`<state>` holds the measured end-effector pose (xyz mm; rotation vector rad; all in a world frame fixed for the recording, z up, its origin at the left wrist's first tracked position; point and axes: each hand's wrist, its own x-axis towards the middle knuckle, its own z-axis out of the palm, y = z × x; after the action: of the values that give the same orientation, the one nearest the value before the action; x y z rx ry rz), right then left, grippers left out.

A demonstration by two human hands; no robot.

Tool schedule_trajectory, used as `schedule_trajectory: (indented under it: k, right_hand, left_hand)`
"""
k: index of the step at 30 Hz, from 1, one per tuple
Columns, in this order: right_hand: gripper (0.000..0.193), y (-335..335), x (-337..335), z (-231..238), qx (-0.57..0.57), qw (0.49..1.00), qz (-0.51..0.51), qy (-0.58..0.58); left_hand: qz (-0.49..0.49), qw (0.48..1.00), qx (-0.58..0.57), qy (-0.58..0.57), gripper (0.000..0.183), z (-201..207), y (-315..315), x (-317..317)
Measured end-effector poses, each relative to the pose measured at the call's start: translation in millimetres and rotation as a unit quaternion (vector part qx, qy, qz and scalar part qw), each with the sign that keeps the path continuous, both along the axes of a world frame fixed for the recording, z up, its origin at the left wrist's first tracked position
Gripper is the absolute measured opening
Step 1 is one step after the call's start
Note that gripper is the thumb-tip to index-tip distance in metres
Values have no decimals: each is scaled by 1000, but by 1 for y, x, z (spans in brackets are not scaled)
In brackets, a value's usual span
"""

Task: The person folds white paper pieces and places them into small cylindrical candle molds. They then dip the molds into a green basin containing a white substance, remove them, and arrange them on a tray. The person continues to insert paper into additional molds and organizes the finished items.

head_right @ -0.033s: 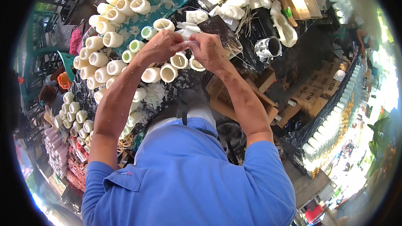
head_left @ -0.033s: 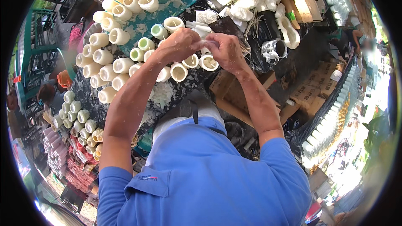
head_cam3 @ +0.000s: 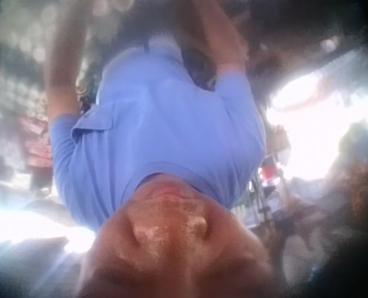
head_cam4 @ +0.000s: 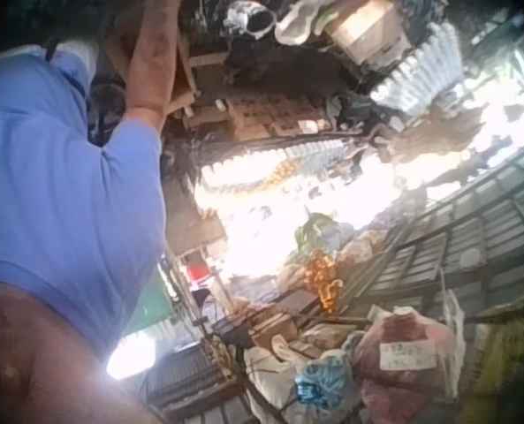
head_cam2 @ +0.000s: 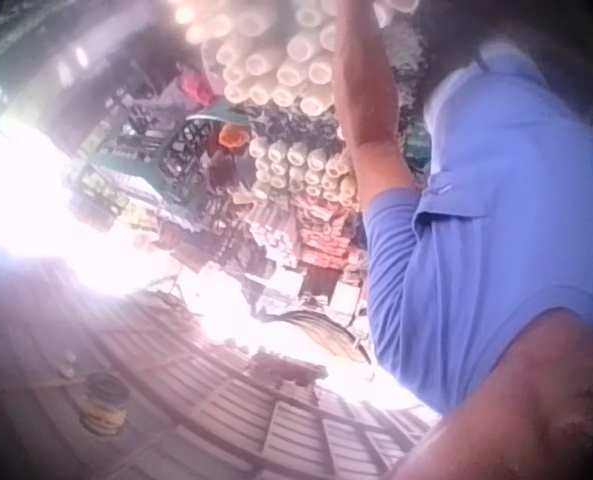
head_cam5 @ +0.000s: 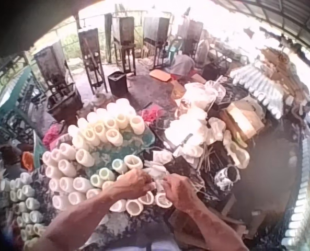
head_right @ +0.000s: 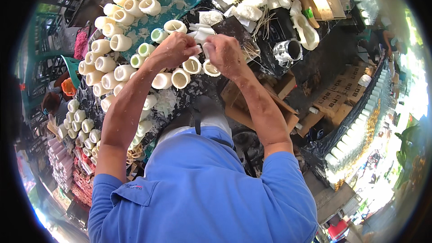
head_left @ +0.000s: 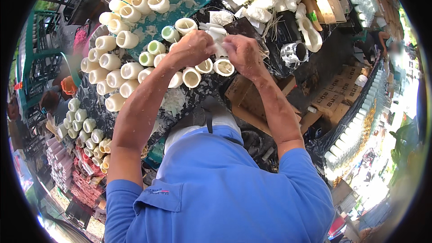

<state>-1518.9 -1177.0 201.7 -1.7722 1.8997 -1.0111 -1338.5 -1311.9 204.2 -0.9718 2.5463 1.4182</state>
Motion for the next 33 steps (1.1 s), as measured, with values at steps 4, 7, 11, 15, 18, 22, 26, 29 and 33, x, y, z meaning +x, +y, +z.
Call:
schedule_trajectory:
  k: [4, 7, 11, 15, 18, 22, 26, 29, 33]
  right_hand:
    - [23, 15, -45, 2, 127, 984, -118, -28]
    - [25, 15, -58, -16, 217, 970, -94, -61]
    - [36, 20, -49, -41, 162, 981, -79, -65]
    - [33, 48, -41, -47, 193, 961, -126, -153]
    - [26, 65, -31, -47, 193, 946, -162, -205]
    - [20, 79, -7, -36, 126, 964, -171, -161]
    - [18, 84, 22, -23, 83, 971, -186, -129]
    - [20, 78, 52, -23, 41, 985, -165, -39]
    - [18, 58, 84, -43, -15, 990, -139, 17]
  left_hand:
    - [7, 999, -33, -11, 28, -14, -15, 1]
    - [-12, 996, -84, -27, 29, -28, -24, -25]
    - [37, 984, -173, 36, 38, -37, -12, -33]
    - [28, 994, -97, -33, 38, -38, 0, 3]
    - [28, 992, -94, 77, 24, -52, 25, 23]
    - [21, 995, -94, 13, 14, -79, 32, 26]
    - [46, 987, -134, 76, 14, -91, 17, 40]
    - [35, 991, -100, 83, 16, -92, 9, 47]
    - [45, 992, -52, 102, 16, -94, 11, 48]
